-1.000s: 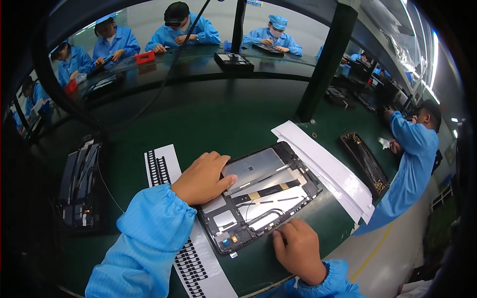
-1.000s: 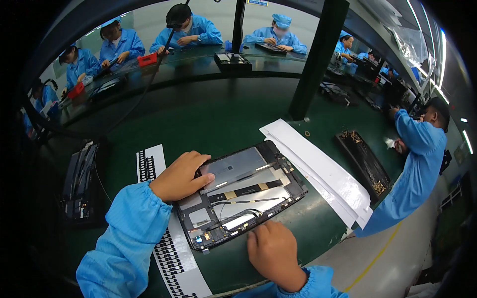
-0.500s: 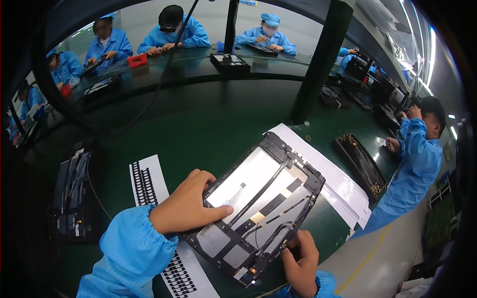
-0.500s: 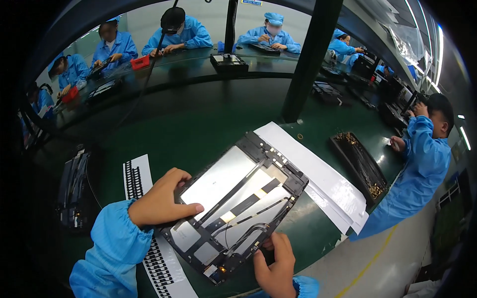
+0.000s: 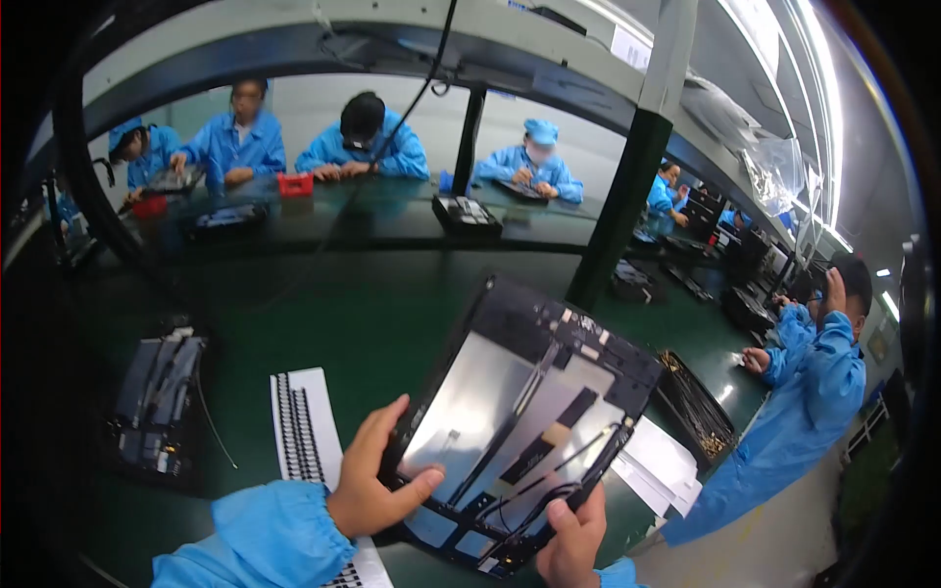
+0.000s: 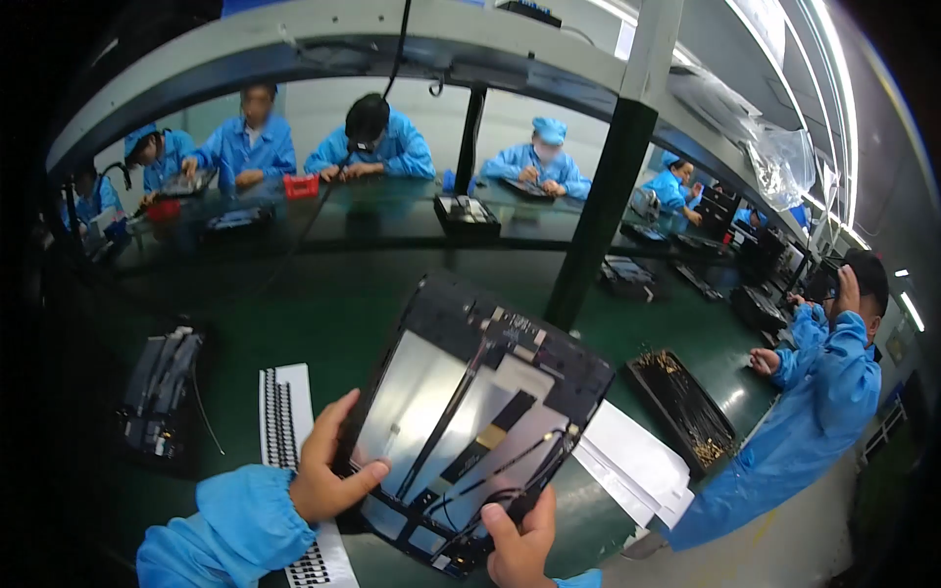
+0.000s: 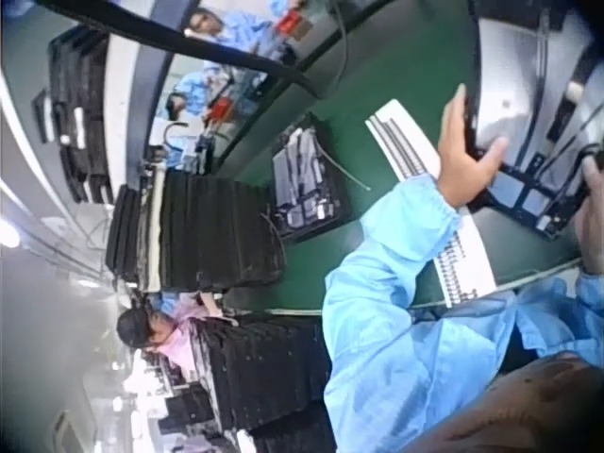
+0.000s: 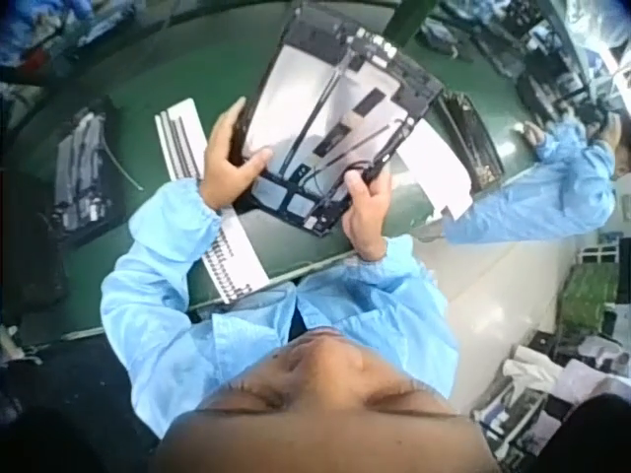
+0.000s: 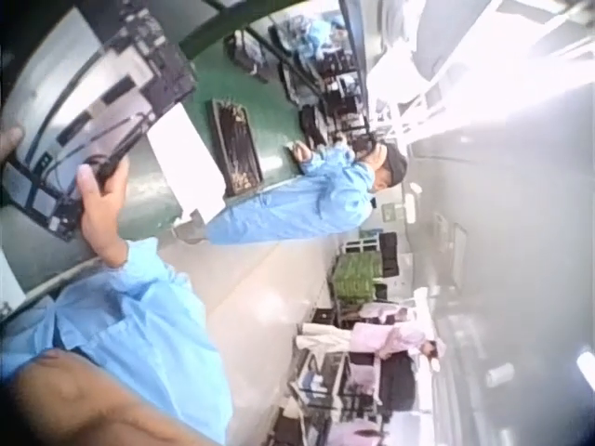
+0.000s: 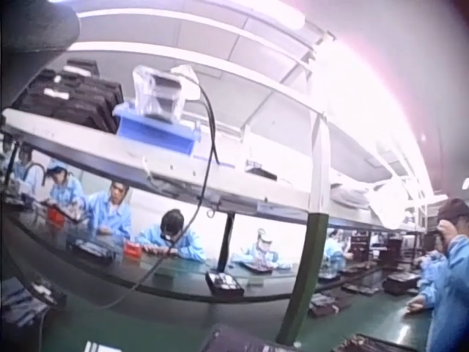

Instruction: The person assembles internal components and routes ribbon cables inside electronic tablet frames by hand, attaching them to the chassis with adhesive strips.

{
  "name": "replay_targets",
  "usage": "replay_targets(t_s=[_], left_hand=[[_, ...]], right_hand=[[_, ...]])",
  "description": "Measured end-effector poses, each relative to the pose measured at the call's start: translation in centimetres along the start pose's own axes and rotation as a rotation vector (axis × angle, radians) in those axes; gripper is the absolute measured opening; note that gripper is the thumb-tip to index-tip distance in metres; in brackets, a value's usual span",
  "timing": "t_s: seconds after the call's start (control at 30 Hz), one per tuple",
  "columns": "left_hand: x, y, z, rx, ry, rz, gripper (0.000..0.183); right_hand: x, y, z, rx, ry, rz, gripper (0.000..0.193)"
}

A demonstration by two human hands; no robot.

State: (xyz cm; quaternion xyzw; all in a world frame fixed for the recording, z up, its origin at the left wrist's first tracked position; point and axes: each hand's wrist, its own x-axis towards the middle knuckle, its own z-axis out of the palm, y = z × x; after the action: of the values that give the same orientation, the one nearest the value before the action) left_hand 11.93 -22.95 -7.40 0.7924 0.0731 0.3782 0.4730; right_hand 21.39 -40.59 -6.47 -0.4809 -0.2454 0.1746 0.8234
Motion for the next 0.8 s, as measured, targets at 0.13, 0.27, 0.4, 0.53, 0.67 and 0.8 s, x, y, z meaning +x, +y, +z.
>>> replay_targets(t_s=[0.13,0.27,0.4,0.53,0.67,0.8], left_hand=[[-1.3,-0.8,0.6,0.105,0.033,0.157,0.077],[-2.4,-0.6,0.4,-0.032,0.039,0.065,0.078],[-2.9,0.4,-0.2,-0.023,-0.031,-0.005,0.078],[-2.9,1.2,-0.3,-0.056,-0.061,-0.057,0.079],[-1.9,1.7,0.0,-0.070,0.007,-0.101,0.080],[-1.0,2.5,-0.4,-0.099,0.085,-0.175,0.076]], right_hand=[[1.1,-0.1,1.0,-0.081,-0.044,-0.142,0.043],[1.6,0.0,0.5,-0.244,-0.180,-0.123,0.057],[1.2,1.0,-0.4,-0.264,-0.233,-0.178,0.058],[0.7,1.9,-1.2,-0.319,-0.314,-0.237,0.064],[1.4,1.7,-0.7,-0.221,-0.323,-0.265,0.062],[3.4,0.2,0.8,0.176,-0.248,0.064,0.054]])
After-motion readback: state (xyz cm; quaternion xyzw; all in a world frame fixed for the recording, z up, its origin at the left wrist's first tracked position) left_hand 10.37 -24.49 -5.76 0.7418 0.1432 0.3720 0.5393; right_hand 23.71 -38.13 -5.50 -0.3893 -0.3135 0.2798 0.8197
